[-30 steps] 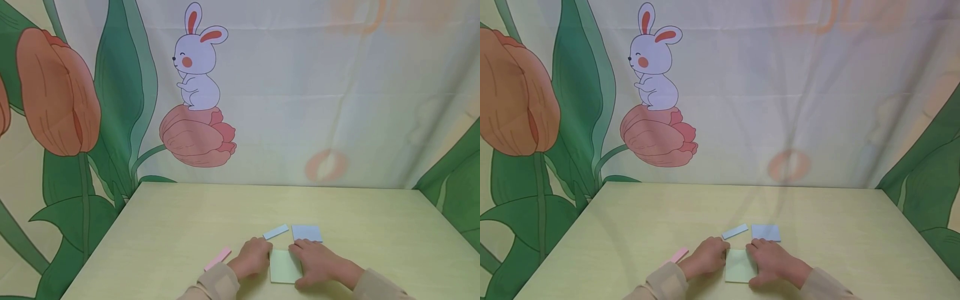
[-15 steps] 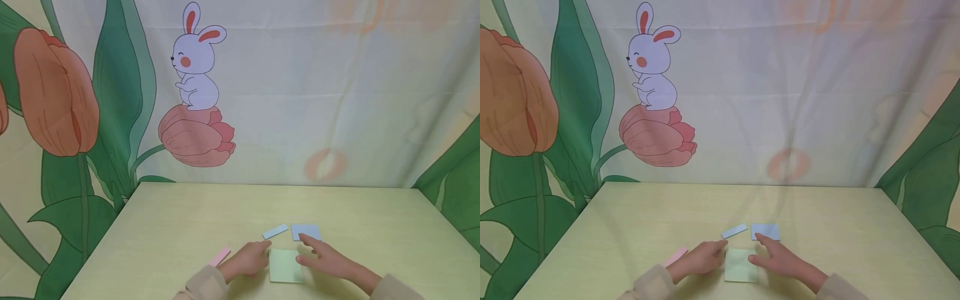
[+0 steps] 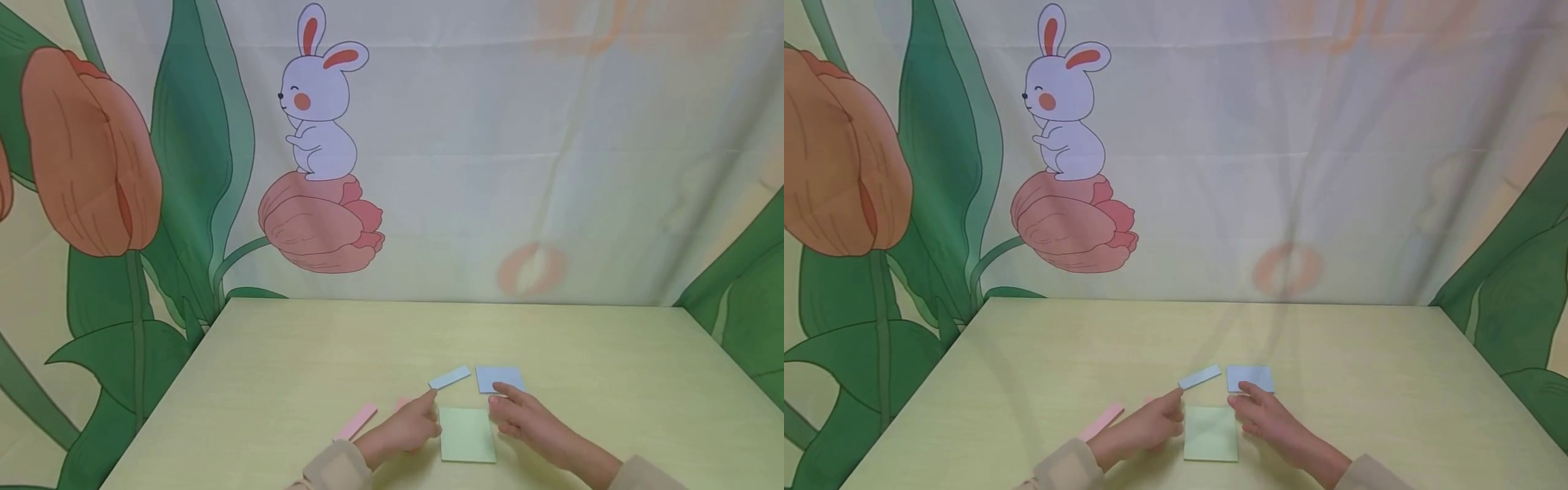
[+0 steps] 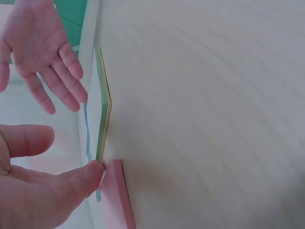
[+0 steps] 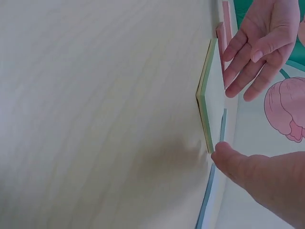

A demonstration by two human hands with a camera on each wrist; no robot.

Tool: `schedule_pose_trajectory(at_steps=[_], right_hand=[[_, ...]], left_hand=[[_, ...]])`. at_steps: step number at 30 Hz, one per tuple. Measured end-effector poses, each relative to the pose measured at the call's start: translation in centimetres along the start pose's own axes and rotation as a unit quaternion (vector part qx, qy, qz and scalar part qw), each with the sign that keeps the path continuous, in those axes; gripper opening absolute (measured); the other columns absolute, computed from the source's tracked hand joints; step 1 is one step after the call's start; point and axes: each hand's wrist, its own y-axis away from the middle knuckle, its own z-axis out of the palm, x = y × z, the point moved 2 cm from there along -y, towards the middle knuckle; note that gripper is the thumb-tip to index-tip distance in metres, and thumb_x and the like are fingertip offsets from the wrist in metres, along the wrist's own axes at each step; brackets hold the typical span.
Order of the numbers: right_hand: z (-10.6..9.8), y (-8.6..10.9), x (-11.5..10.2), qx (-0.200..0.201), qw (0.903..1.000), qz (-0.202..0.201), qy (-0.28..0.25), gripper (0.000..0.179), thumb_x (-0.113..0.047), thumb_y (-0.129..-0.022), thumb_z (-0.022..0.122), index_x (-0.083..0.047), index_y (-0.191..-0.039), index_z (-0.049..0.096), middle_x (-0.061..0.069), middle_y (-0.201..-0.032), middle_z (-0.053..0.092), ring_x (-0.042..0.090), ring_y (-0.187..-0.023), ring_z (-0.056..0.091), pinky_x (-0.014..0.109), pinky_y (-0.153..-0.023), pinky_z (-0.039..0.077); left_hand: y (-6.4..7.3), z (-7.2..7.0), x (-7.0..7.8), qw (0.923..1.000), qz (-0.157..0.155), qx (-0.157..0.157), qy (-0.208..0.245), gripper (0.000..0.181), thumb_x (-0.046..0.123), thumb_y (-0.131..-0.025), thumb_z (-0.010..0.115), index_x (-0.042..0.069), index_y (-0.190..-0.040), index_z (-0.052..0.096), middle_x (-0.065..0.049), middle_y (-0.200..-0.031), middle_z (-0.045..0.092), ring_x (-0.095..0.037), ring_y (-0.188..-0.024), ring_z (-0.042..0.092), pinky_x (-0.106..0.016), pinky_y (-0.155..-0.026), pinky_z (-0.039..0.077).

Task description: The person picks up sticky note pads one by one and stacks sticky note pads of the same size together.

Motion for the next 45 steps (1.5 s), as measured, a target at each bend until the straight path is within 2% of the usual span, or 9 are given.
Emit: schedule_pose_trajectory(at_steps=[8, 21, 24, 26, 28, 30, 33, 37, 45], right_hand=[[0.4, 0.0, 0.0, 0.021, 0.9972, 0.029, -0.066, 0.074, -0.039, -0.09, 0.039, 0.007, -0.137, 0.004, 0.035, -0.139, 0.012, 0.046, -0.127, 0.02, 0.055, -0.1, 0.026], [0.5, -0.7, 1.1, 0.086, 0.9857, 0.068, -0.128, 0.067, -0.04, -0.09, 0.036, 0.001, -0.136, 0.01, 0.034, -0.138, 0.019, 0.046, -0.127, 0.023, 0.05, -0.086, 0.043], [0.5, -0.8, 1.1, 0.089, 0.9849, 0.07, -0.131, 0.067, -0.04, -0.09, 0.036, 0.001, -0.136, 0.012, 0.034, -0.138, 0.019, 0.045, -0.126, 0.023, 0.051, -0.085, 0.043], [0.5, -0.8, 1.1, 0.091, 0.9841, 0.071, -0.135, 0.067, -0.04, -0.09, 0.036, 0.001, -0.136, 0.013, 0.034, -0.138, 0.019, 0.045, -0.126, 0.023, 0.051, -0.086, 0.042], [0.6, -0.7, 1.1, 0.097, 0.9837, 0.072, -0.133, 0.066, -0.039, -0.089, 0.037, 0.002, -0.136, 0.013, 0.033, -0.138, 0.02, 0.045, -0.126, 0.024, 0.05, -0.086, 0.043], [0.6, -0.6, 1.1, 0.119, 0.982, 0.081, -0.123, 0.065, -0.038, -0.088, 0.04, 0.002, -0.134, 0.018, 0.033, -0.134, 0.028, 0.042, -0.12, 0.034, 0.046, -0.082, 0.045], [0.7, -0.4, 1.1, 0.158, 0.9753, 0.111, -0.107, 0.055, -0.031, -0.085, 0.047, 0.002, -0.125, 0.03, 0.027, -0.116, 0.045, 0.032, -0.1, 0.05, 0.039, -0.07, 0.048], [0.8, 0.0, 1.1, 0.184, 0.9665, 0.15, -0.097, 0.038, -0.022, -0.081, 0.051, 0.001, -0.111, 0.043, 0.013, -0.094, 0.048, 0.022, -0.079, 0.051, 0.034, -0.06, 0.049], [1.1, 0.6, 1.0, 0.167, 0.9678, 0.171, -0.077, 0.038, -0.022, -0.08, 0.051, 0.001, -0.109, 0.043, 0.015, -0.094, 0.049, 0.025, -0.078, 0.054, 0.038, -0.059, 0.051]], left_hand=[[0.2, 0.3, 0.4, 0.9993, -0.006, 0.001, 0.037, 0.069, -0.003, -0.08, 0.049, 0.0, -0.14, 0.014, -0.002, -0.08, 0.04, -0.003, -0.04, 0.025, -0.015, -0.037, 0.023], [0.3, 0.4, 0.3, 0.9991, 0.006, 0.003, 0.041, 0.063, -0.004, -0.08, 0.048, -0.005, -0.137, 0.021, -0.003, -0.08, 0.037, -0.006, -0.043, 0.023, -0.017, -0.039, 0.021], [0.3, 0.4, 0.2, 0.9992, 0.009, 0.002, 0.04, 0.062, -0.003, -0.08, 0.048, -0.007, -0.136, 0.021, -0.018, -0.104, 0.05, -0.015, -0.057, 0.043, -0.017, -0.039, 0.023], [0.2, 0.5, 0.1, 0.9992, 0.006, 0.003, 0.038, 0.063, -0.002, -0.081, 0.049, -0.007, -0.136, 0.019, -0.027, -0.125, 0.042, -0.028, -0.086, 0.055, -0.019, -0.041, 0.026], [0.2, 0.4, 0.0, 0.9992, 0.006, 0.004, 0.039, 0.062, -0.002, -0.081, 0.049, -0.008, -0.136, 0.02, -0.03, -0.135, 0.031, -0.039, -0.114, 0.043, -0.024, -0.051, 0.041], [0.2, 0.4, -0.1, 0.9992, 0.003, 0.009, 0.038, 0.061, -0.001, -0.081, 0.049, -0.007, -0.135, 0.022, -0.029, -0.134, 0.033, -0.04, -0.109, 0.046, -0.031, -0.061, 0.046], [0.3, 0.5, -0.1, 0.9973, -0.002, 0.032, 0.067, 0.057, -0.001, -0.081, 0.049, -0.008, -0.133, 0.028, -0.029, -0.134, 0.034, -0.042, -0.114, 0.042, -0.046, -0.084, 0.045], [0.5, 0.6, -0.1, 0.9879, -0.028, 0.061, 0.14, 0.052, 0.0, -0.081, 0.047, -0.008, -0.13, 0.032, -0.029, -0.136, 0.029, -0.044, -0.12, 0.035, -0.051, -0.083, 0.045], [1.2, 1.2, -0.1, 0.9764, -0.061, 0.064, 0.197, 0.053, 0.005, -0.082, 0.048, -0.006, -0.13, 0.03, -0.03, -0.136, 0.023, -0.046, -0.118, 0.034, -0.054, -0.079, 0.044]])
